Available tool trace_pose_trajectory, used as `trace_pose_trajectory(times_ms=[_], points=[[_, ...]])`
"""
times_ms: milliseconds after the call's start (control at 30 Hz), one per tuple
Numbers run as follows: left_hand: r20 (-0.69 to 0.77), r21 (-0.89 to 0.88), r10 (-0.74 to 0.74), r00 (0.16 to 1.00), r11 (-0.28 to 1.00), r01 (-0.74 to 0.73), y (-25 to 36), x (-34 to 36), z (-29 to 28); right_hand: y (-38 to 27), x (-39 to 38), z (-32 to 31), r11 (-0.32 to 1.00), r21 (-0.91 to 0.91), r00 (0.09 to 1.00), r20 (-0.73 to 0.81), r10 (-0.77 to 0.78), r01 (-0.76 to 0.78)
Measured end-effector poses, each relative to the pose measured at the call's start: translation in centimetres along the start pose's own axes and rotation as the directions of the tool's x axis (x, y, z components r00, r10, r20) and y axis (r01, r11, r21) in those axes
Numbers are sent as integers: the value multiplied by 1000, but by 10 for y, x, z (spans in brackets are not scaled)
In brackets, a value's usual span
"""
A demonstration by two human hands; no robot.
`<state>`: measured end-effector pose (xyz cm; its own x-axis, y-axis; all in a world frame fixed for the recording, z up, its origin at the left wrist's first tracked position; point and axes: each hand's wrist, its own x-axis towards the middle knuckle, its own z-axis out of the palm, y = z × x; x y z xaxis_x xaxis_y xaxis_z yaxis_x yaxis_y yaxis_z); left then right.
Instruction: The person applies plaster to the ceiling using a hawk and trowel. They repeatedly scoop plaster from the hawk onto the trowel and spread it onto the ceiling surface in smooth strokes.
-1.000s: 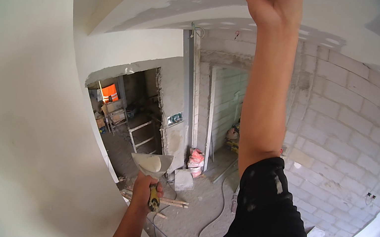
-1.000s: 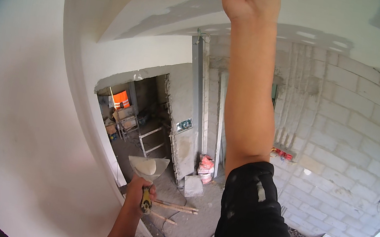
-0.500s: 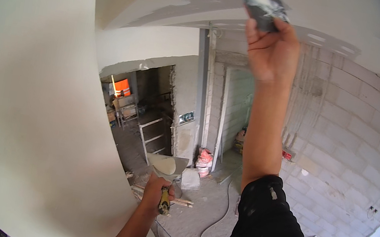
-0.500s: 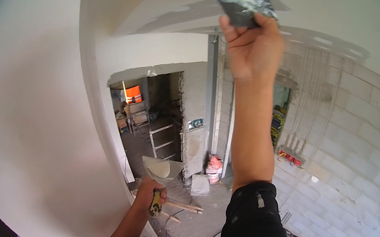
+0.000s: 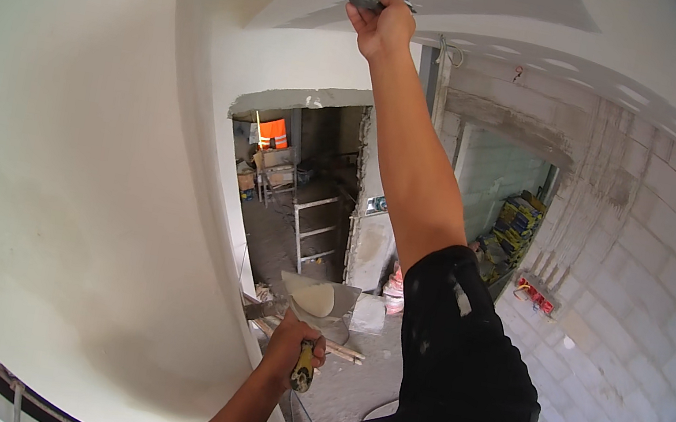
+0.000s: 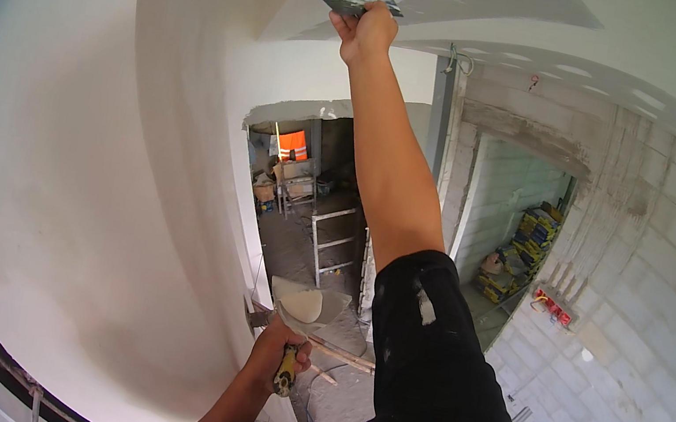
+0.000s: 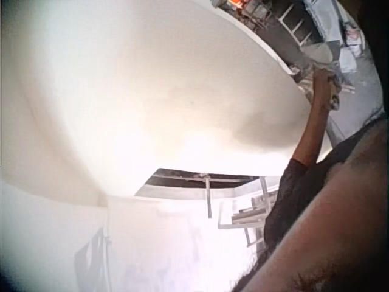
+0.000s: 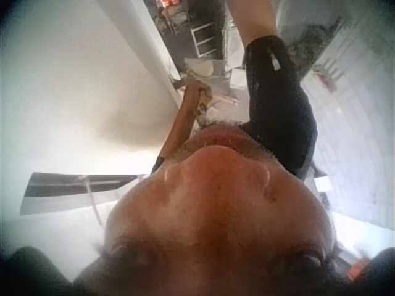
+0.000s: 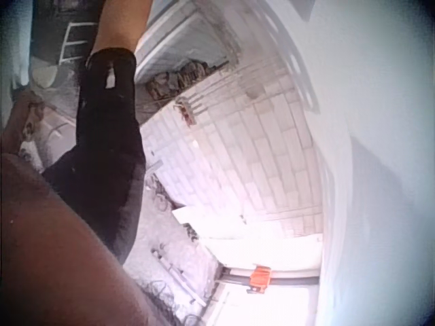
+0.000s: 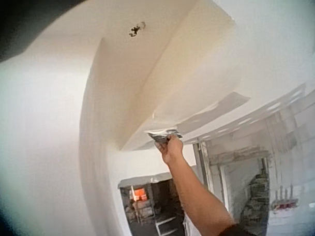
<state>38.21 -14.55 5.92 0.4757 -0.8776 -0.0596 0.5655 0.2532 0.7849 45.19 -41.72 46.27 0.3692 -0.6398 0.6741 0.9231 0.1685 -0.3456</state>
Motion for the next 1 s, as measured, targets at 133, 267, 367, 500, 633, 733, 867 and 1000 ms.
trace_pose_trajectory(times_ms=[133, 267, 367, 500, 633, 733, 867, 1000], points=[[-25, -9, 16, 1000, 1000, -16, -1, -2, 2, 5, 13, 13, 1000, 17, 999, 37, -16, 15], [-51, 2, 17, 999, 1000, -17, -2, -4, 4, 0, 22, 14, 998, 46, 997, 65, -37, 34], [-90, -7, 7, 996, 1000, -8, -7, -2, -1, -8, 22, 13, 999, 42, 989, 141, -37, 31], [-88, -11, 19, 996, 1000, -20, -9, -3, -2, -24, 12, 16, 996, 89, 984, 173, -43, 28], [-90, 2, 31, 995, 1000, -31, -7, -3, -1, -47, -8, 23, 995, 94, 976, 210, -63, 44], [-61, -10, 27, 998, 1000, -28, -7, -3, -3, -62, -16, 25, 993, 108, 970, 229, -76, 52], [-43, 1, 67, 997, 998, -67, -5, -5, -2, -82, -37, 32, 989, 140, 971, 222, -83, 53], [-22, 22, 29, 999, 999, -28, -7, -4, 1, -108, -16, 13, 979, 180, 939, 310, -150, 97]])
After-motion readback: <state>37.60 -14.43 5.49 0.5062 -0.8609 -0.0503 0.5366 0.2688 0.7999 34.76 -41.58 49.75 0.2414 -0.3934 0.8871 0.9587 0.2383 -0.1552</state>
